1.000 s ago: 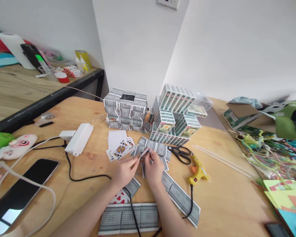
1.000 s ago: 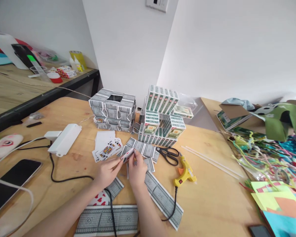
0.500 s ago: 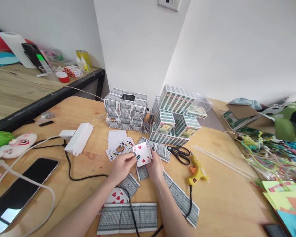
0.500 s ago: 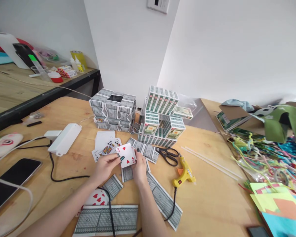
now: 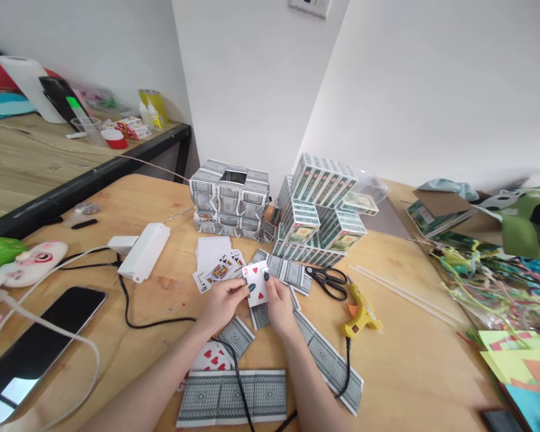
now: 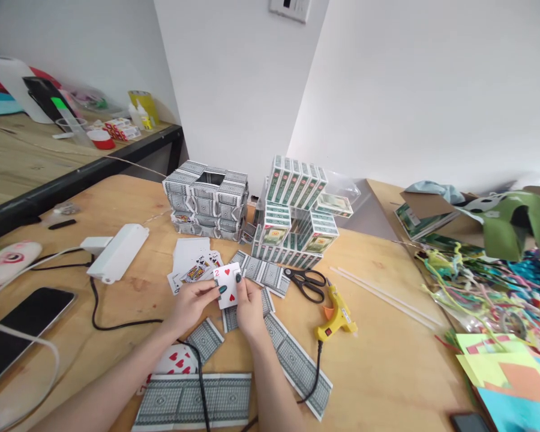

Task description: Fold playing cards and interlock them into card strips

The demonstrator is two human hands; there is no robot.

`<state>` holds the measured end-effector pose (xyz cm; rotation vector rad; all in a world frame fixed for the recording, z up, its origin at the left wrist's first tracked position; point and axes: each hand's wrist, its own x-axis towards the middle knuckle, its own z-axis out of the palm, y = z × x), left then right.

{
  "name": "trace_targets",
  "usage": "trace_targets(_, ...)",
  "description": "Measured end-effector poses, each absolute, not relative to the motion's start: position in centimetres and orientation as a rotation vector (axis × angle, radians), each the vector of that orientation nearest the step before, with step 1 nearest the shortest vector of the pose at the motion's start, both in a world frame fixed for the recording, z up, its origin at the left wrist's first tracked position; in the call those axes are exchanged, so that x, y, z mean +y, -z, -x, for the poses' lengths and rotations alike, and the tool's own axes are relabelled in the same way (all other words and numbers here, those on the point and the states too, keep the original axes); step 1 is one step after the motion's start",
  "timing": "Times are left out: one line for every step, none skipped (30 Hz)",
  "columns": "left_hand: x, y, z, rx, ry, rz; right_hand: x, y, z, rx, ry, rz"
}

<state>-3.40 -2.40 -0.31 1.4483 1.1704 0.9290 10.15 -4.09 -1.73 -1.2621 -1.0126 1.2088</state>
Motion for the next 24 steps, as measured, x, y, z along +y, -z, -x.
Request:
trace_targets(-2.3,0.4,3.4,1.166,-0.937,-1.440,-4.1,1.5,-10.2,-1.062,-1.165,1.284)
trace_targets(-2.3,0.4,3.5,1.162,-0.948,-1.425,-4.1,1.3,-10.2,-1.104,-1.124,1.292)
trace_targets(-2.2,0.5,3.5,1.153,-0.965,-1.400,-4.1,1.1,-10.3,-1.138,-1.088,1.291)
trace_targets(-2.1,0.6,3.5,1.140,-0.986,-1.365,-4.1,0.9,-10.3,-1.162,-1.055,1.284)
trace_targets(-2.1,0.7,3.6,1.124,-1.007,-1.321,-4.1,0.7,-10.3,-1.179,-1.026,1.275)
trace_targets(-2.1,0.9,3.6,1.107,-1.025,-1.275,-4.0,0.6,-10.4,-1.189,-1.005,1.267)
trace_targets(-2.1,1.0,3.6,1.092,-1.039,-1.231,-4.0,0.5,-10.4,-1.193,-0.997,1.260)
trace_targets(-2.1,1.1,3.6,1.079,-1.045,-1.193,-4.1,0.4,-10.4,-1.192,-1.004,1.252)
trace_targets(-2.2,1.2,3.5,1.070,-1.045,-1.165,-4.1,0.4,-10.4,-1.183,-1.025,1.240)
trace_targets(-2.2,1.3,3.5,1.065,-1.041,-1.150,-4.1,0.3,-10.4,-1.163,-1.060,1.221)
trace_targets(-2.3,1.3,3.5,1.063,-1.042,-1.144,-4.2,0.1,-10.3,-1.135,-1.104,1.194)
trace_targets(-2.3,1.3,3.5,1.065,-1.050,-1.148,-4.2,0.0,-10.3,-1.101,-1.153,1.161)
trace_targets(-2.4,1.2,3.4,1.073,-1.064,-1.161,-4.3,-0.1,-10.2,-1.063,-1.200,1.128)
trace_targets(-2.4,1.1,3.4,1.087,-1.084,-1.179,-4.3,-0.2,-10.1,-1.027,-1.241,1.099)
trace_targets(-2.5,1.1,3.4,1.104,-1.103,-1.200,-4.4,-0.3,-10.1,-0.994,-1.275,1.078)
trace_targets(-2.5,1.0,3.4,1.121,-1.118,-1.217,-4.4,-0.3,-10.0,-0.965,-1.302,1.064)
trace_targets(-2.5,0.9,3.3,1.132,-1.124,-1.231,-4.5,-0.3,-9.9,-0.939,-1.324,1.056)
trace_targets(-2.5,0.9,3.3,1.136,-1.123,-1.241,-4.5,-0.3,-9.8,-0.916,-1.342,1.050)
trace_targets(-2.5,0.8,3.3,1.132,-1.118,-1.248,-4.5,-0.2,-9.8,-0.899,-1.358,1.043)
trace_targets(-2.6,0.9,3.3,1.123,-1.114,-1.254,-4.5,-0.1,-9.8,-0.890,-1.371,1.036)
trace_targets(-2.6,0.9,3.3,1.112,-1.108,-1.256,-4.5,0.0,-9.8,-0.886,-1.376,1.030)
trace_targets(-2.5,1.0,3.3,1.105,-1.102,-1.255,-4.5,0.1,-9.8,-0.886,-1.373,1.029)
trace_targets(-2.5,1.0,3.3,1.102,-1.096,-1.248,-4.5,0.2,-9.8,-0.887,-1.364,1.032)
trace_targets(-2.4,1.1,3.3,1.101,-1.091,-1.230,-4.4,0.2,-9.9,-0.886,-1.352,1.039)
